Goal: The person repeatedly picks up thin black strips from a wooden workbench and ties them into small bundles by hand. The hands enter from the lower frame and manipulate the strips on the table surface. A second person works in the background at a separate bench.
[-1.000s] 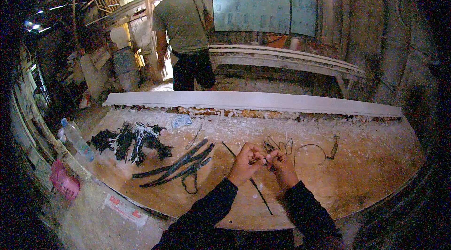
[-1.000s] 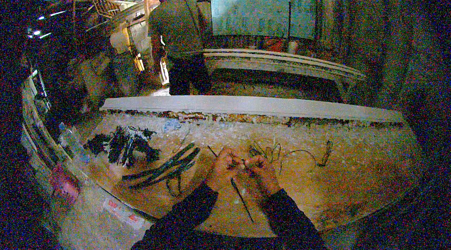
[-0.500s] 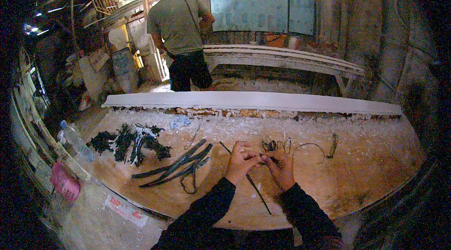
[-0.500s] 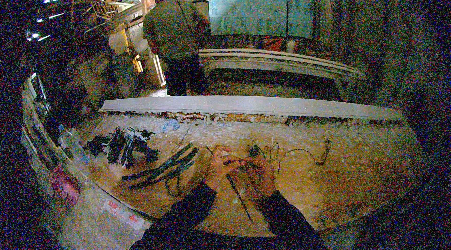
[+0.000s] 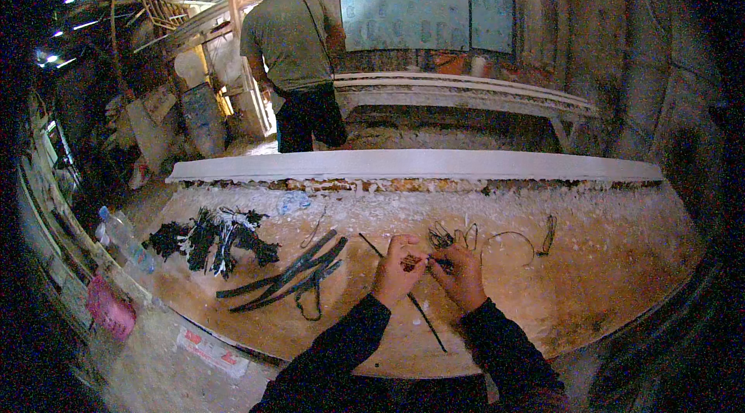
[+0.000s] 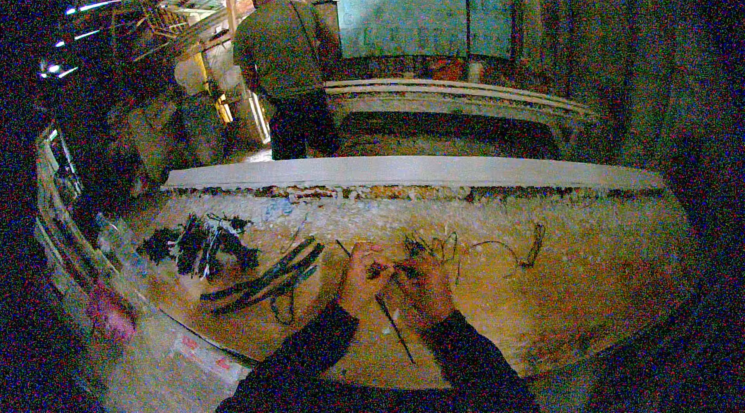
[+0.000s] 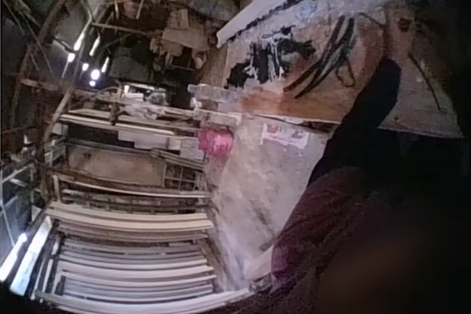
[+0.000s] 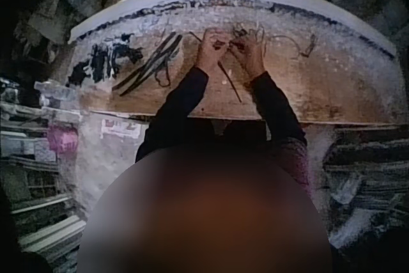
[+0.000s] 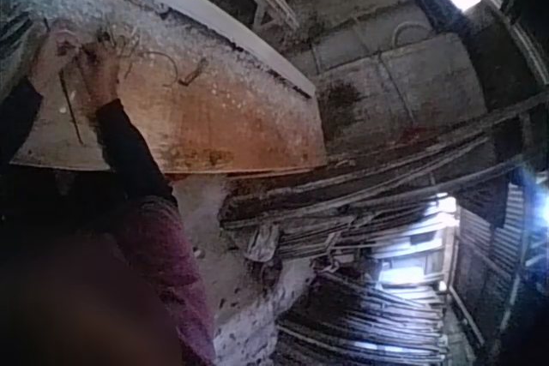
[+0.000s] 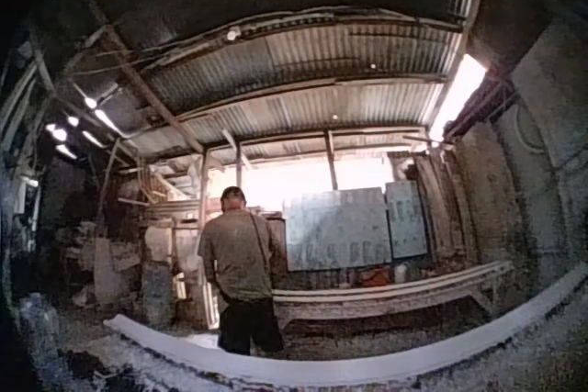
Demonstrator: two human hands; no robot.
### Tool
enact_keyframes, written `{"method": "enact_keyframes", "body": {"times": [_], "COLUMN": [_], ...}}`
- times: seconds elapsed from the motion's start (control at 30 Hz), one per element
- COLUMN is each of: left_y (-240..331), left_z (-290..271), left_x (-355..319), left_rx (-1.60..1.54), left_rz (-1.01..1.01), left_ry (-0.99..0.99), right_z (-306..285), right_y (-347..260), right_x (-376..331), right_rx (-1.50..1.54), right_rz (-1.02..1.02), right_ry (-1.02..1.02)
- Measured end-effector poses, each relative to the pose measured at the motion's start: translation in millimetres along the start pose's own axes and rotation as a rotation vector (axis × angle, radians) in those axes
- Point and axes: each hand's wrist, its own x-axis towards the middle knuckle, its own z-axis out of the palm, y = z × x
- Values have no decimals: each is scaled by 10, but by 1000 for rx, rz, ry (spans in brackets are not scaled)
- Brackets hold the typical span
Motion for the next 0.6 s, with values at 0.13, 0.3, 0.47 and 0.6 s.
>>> {"method": "enact_keyframes", "body": {"times": [0.13, 0.3, 0.47, 0.6], "left_y": [-14, 16, 58, 70], "left_z": [30, 53, 81, 83], "left_x": [-23, -19, -31, -64], "left_rx": [119, 304, 278, 17], "left_rz": [47, 167, 143, -34], "left_ry": [16, 38, 22, -30], "right_z": [-2, 23, 32, 47], "right_y": [-23, -1, 90, 152], "right_x": [-11, -38, -31, -52], "right_rx": [14, 23, -10, 362], "right_rz": [11, 51, -22, 213], "right_ry": [-2, -21, -38, -98]}}
